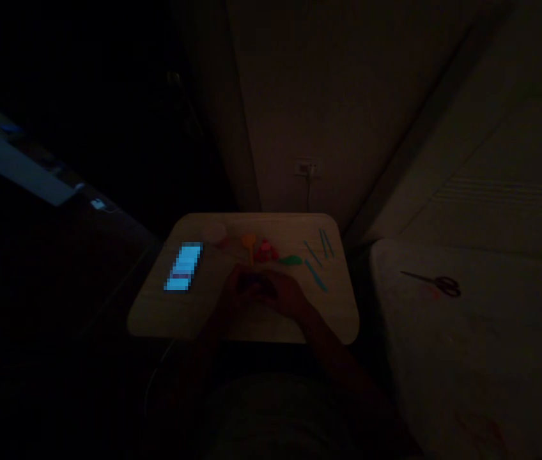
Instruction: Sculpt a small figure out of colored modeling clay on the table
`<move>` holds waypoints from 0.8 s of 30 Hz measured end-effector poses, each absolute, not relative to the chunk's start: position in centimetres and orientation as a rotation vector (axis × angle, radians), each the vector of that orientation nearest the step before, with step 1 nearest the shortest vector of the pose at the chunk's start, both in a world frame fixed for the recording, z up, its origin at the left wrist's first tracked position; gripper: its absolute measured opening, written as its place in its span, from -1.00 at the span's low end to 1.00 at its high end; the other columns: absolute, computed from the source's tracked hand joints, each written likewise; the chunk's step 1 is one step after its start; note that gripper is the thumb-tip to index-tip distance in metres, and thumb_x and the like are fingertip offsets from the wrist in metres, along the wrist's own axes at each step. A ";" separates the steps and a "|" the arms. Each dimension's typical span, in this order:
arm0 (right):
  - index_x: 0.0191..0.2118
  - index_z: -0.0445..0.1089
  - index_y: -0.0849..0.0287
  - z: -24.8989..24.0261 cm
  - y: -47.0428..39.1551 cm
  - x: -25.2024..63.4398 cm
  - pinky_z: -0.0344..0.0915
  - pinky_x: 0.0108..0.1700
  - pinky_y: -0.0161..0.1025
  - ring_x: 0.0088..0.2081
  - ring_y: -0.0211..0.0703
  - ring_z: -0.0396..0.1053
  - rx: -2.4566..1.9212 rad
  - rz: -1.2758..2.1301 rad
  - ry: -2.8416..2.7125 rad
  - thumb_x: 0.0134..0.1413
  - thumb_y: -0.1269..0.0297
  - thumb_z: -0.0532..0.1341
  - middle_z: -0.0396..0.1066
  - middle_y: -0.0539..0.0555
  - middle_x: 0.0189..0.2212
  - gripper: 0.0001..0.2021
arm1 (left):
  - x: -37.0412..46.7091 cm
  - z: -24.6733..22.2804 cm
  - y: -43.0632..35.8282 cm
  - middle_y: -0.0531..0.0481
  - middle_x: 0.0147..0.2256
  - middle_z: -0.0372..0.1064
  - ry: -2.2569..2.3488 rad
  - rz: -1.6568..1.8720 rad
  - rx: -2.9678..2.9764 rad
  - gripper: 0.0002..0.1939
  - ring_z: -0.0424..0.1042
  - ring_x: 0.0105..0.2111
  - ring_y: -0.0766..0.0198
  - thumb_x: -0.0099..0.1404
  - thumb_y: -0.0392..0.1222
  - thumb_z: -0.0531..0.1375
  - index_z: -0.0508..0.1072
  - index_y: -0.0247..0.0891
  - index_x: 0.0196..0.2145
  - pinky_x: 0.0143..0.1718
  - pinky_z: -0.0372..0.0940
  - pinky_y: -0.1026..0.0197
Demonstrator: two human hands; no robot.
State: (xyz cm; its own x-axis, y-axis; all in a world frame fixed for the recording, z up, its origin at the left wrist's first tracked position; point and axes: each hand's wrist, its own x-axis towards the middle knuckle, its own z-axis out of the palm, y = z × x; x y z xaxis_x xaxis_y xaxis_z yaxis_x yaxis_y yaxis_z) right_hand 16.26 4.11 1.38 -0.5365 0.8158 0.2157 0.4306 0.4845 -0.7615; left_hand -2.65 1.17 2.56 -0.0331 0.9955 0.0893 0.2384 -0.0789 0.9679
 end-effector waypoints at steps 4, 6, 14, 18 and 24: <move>-0.27 0.48 0.16 1.5 4.3 16.4 0.23 -0.31 -0.23 -0.41 -0.15 0.36 -0.995 0.873 -2.176 0.28 0.12 0.23 0.49 0.06 -0.42 -0.78 | -2.9 2.1 1.1 0.10 -0.35 0.26 1.315 1.251 1.439 -0.68 0.29 -0.33 0.31 0.16 -0.08 0.32 0.27 -0.20 -0.25 -0.28 0.26 0.28; -0.32 0.45 0.16 1.5 4.4 16.4 0.19 -0.32 -0.23 -0.41 -0.16 0.34 -0.949 0.870 -2.169 0.32 0.12 0.19 0.47 0.06 -0.43 -0.75 | -2.9 1.9 1.1 0.08 -0.32 0.30 1.290 1.213 1.464 -0.66 0.33 -0.31 0.28 0.19 -0.05 0.32 0.29 -0.19 -0.20 -0.26 0.29 0.26; -0.25 0.45 0.12 1.3 4.5 16.7 0.22 -0.28 -0.21 -0.36 -0.11 0.39 -0.901 0.940 -2.118 0.39 -0.05 0.10 0.50 0.09 -0.37 -0.63 | -2.1 2.7 0.7 -0.02 -0.15 0.50 1.383 1.074 1.564 -0.54 0.48 -0.18 0.18 0.28 -0.01 0.35 0.39 -0.21 0.06 -0.12 0.40 0.19; -0.23 0.45 0.13 1.2 4.5 16.6 0.25 -0.24 -0.20 -0.32 -0.09 0.42 -0.904 0.956 -2.079 0.43 -0.08 0.03 0.50 0.09 -0.35 -0.58 | -2.0 2.8 0.7 -0.02 -0.18 0.53 1.330 1.034 1.595 -0.70 0.51 -0.19 0.18 0.36 0.00 0.29 0.46 -0.22 -0.07 -0.11 0.40 0.19; -0.41 0.36 0.12 1.4 4.7 16.8 0.16 -0.35 -0.23 -0.44 -0.17 0.31 -0.893 1.052 -2.014 0.43 -0.11 0.04 0.38 0.01 -0.50 -0.52 | -2.1 2.6 0.8 -0.06 -0.14 0.56 1.324 1.043 1.623 -0.66 0.53 -0.14 0.12 0.32 0.00 0.30 0.48 -0.23 -0.04 -0.07 0.40 0.14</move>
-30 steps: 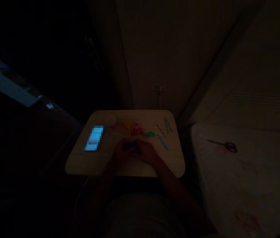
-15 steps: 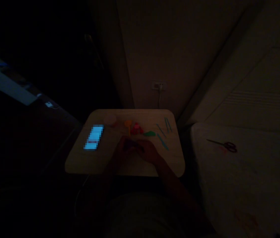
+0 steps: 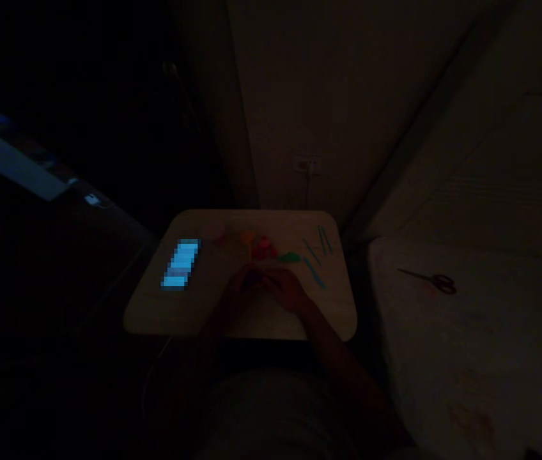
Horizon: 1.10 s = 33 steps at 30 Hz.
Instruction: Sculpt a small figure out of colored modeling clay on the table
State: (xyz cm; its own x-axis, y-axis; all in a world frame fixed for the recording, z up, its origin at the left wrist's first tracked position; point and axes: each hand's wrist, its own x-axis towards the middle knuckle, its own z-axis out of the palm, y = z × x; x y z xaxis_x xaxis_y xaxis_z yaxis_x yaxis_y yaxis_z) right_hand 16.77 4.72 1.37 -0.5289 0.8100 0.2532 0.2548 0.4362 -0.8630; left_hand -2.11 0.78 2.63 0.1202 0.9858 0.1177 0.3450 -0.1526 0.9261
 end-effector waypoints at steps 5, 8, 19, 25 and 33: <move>-0.45 0.33 0.12 1.6 4.7 16.9 0.15 -0.35 -0.23 -0.45 -0.18 0.30 -0.866 1.089 -2.009 0.43 -0.12 0.03 0.34 -0.01 -0.52 -0.50 | -2.1 2.7 0.7 -0.09 -0.14 0.59 1.272 1.069 1.645 -0.73 0.54 -0.14 0.10 0.40 -0.02 0.21 0.55 -0.24 -0.09 -0.02 0.38 0.10; -0.45 0.31 0.12 1.7 4.6 16.9 0.15 -0.36 -0.23 -0.45 -0.19 0.28 -0.879 1.095 -2.005 0.43 -0.12 0.03 0.33 -0.01 -0.52 -0.49 | -2.1 2.7 0.7 -0.09 -0.18 0.58 1.301 1.053 1.635 -0.74 0.52 -0.17 0.12 0.40 -0.03 0.19 0.55 -0.25 -0.13 -0.06 0.37 0.12; -0.44 0.35 0.13 1.7 4.6 16.7 0.15 -0.36 -0.24 -0.45 -0.19 0.26 -0.922 1.047 -2.030 0.39 -0.11 0.09 0.32 0.00 -0.53 -0.53 | -2.2 2.1 1.1 -0.01 -0.28 0.55 1.344 1.047 1.611 -0.75 0.47 -0.27 0.20 0.39 -0.02 0.22 0.56 -0.25 -0.23 -0.18 0.34 0.20; -0.43 0.35 0.13 1.6 4.5 16.7 0.17 -0.35 -0.24 -0.44 -0.18 0.28 -0.937 1.028 -2.025 0.42 -0.09 0.07 0.35 0.00 -0.51 -0.53 | -2.3 2.3 1.2 -0.02 -0.28 0.56 1.342 1.043 1.608 -0.75 0.49 -0.27 0.19 0.38 -0.01 0.23 0.55 -0.26 -0.20 -0.18 0.37 0.19; -0.42 0.33 0.12 1.7 4.6 16.7 0.18 -0.34 -0.23 -0.43 -0.16 0.32 -0.947 1.035 -2.021 0.44 -0.08 0.03 0.35 0.01 -0.50 -0.53 | -2.2 2.5 1.3 -0.03 -0.28 0.56 1.348 1.035 1.631 -0.72 0.49 -0.28 0.18 0.34 0.03 0.27 0.54 -0.25 -0.18 -0.20 0.38 0.18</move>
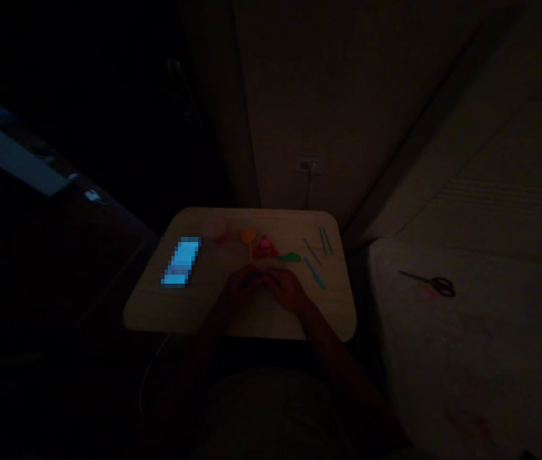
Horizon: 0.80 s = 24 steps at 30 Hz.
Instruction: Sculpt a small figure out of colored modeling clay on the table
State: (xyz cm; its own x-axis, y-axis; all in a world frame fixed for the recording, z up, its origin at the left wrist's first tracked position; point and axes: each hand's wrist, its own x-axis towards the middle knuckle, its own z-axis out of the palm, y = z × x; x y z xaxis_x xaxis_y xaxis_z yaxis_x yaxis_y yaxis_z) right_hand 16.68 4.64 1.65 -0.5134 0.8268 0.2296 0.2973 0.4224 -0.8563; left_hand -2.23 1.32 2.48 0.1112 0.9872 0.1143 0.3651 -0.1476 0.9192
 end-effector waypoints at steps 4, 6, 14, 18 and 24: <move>-0.41 0.33 0.12 1.7 4.6 16.7 0.18 -0.33 -0.23 -0.42 -0.16 0.32 -0.959 1.019 -2.044 0.42 -0.09 0.05 0.37 0.01 -0.49 -0.54 | -2.0 3.0 1.2 -0.01 -0.29 0.54 1.347 1.048 1.609 -0.72 0.48 -0.28 0.20 0.35 0.04 0.26 0.53 -0.25 -0.20 -0.20 0.35 0.20; -0.42 0.33 0.11 1.7 4.6 16.7 0.17 -0.34 -0.23 -0.43 -0.16 0.32 -0.965 1.024 -2.039 0.43 -0.09 0.05 0.38 0.01 -0.50 -0.54 | -2.0 3.1 1.1 0.00 -0.28 0.54 1.337 1.059 1.598 -0.74 0.48 -0.27 0.20 0.35 0.01 0.26 0.52 -0.24 -0.20 -0.20 0.35 0.21; -0.42 0.32 0.11 1.7 4.6 16.8 0.17 -0.34 -0.23 -0.43 -0.17 0.31 -0.950 1.031 -2.000 0.44 -0.15 0.00 0.37 0.01 -0.51 -0.49 | -2.1 2.9 1.2 -0.02 -0.26 0.56 1.355 1.047 1.606 -0.74 0.50 -0.24 0.16 0.28 -0.05 0.30 0.52 -0.26 -0.16 -0.16 0.36 0.18; -0.43 0.33 0.13 1.7 4.6 16.8 0.18 -0.34 -0.23 -0.44 -0.17 0.32 -0.935 1.049 -2.001 0.43 -0.19 -0.02 0.38 0.02 -0.51 -0.45 | -2.2 3.0 1.2 -0.04 -0.23 0.58 1.305 1.027 1.582 -0.73 0.52 -0.21 0.14 0.29 -0.04 0.28 0.54 -0.26 -0.14 -0.14 0.38 0.17; -0.43 0.31 0.12 2.0 4.5 16.9 0.16 -0.36 -0.24 -0.44 -0.18 0.30 -0.940 1.019 -1.993 0.43 -0.17 0.00 0.33 0.01 -0.52 -0.48 | -2.3 2.6 1.3 -0.03 -0.20 0.59 1.347 0.994 1.592 -0.70 0.53 -0.21 0.15 0.27 -0.05 0.30 0.55 -0.26 -0.10 -0.12 0.39 0.17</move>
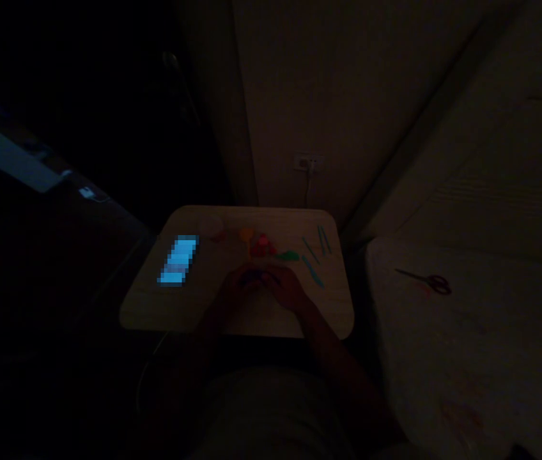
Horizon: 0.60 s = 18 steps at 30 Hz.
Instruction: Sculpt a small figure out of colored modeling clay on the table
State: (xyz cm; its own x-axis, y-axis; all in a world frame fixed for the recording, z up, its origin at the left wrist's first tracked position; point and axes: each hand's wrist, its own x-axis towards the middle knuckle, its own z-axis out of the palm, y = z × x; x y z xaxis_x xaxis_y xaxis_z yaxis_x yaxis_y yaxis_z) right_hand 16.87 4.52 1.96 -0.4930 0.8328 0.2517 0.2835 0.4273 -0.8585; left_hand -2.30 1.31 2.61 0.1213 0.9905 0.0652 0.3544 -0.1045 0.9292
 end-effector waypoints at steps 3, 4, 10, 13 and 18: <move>-0.43 0.30 0.12 2.1 4.5 16.9 0.16 -0.35 -0.23 -0.44 -0.18 0.30 -0.929 1.017 -2.016 0.44 -0.13 0.00 0.33 0.01 -0.51 -0.50 | -2.3 2.5 1.2 0.00 -0.28 0.58 1.378 0.981 1.594 -0.79 0.51 -0.27 0.19 0.28 -0.10 0.30 0.57 -0.26 -0.18 -0.18 0.36 0.21; -0.43 0.30 0.12 2.1 4.4 16.9 0.17 -0.34 -0.23 -0.44 -0.18 0.30 -0.925 1.017 -2.013 0.44 -0.12 0.00 0.33 0.01 -0.51 -0.50 | -2.3 2.5 1.2 0.01 -0.32 0.57 1.380 0.976 1.593 -0.82 0.50 -0.31 0.21 0.29 -0.12 0.28 0.57 -0.27 -0.22 -0.21 0.34 0.22; -0.45 0.30 0.11 1.9 4.5 16.9 0.20 -0.32 -0.21 -0.42 -0.15 0.34 -0.931 1.059 -2.006 0.45 -0.13 -0.03 0.37 0.03 -0.50 -0.47 | -2.3 2.6 1.1 0.04 -0.51 0.46 1.320 0.877 1.656 -0.68 0.38 -0.48 0.30 0.39 -0.04 0.18 0.54 -0.29 -0.41 -0.38 0.23 0.27; -0.42 0.33 0.11 1.7 4.6 16.9 0.23 -0.30 -0.20 -0.41 -0.13 0.35 -0.950 1.061 -1.997 0.45 -0.11 -0.02 0.39 0.04 -0.48 -0.49 | -2.4 2.3 1.2 0.01 -0.47 0.52 1.350 0.855 1.717 -0.63 0.40 -0.46 0.28 0.41 -0.03 0.16 0.57 -0.31 -0.43 -0.37 0.23 0.26; -0.04 0.43 0.10 1.8 4.5 17.0 0.35 -0.14 -0.14 -0.22 -0.04 0.47 -0.915 1.057 -1.929 0.41 -0.11 0.06 0.52 0.11 -0.25 -0.60 | -2.3 2.2 1.1 0.00 -0.40 0.56 1.340 0.872 1.676 -0.62 0.44 -0.40 0.26 0.43 0.01 0.17 0.61 -0.33 -0.33 -0.35 0.26 0.27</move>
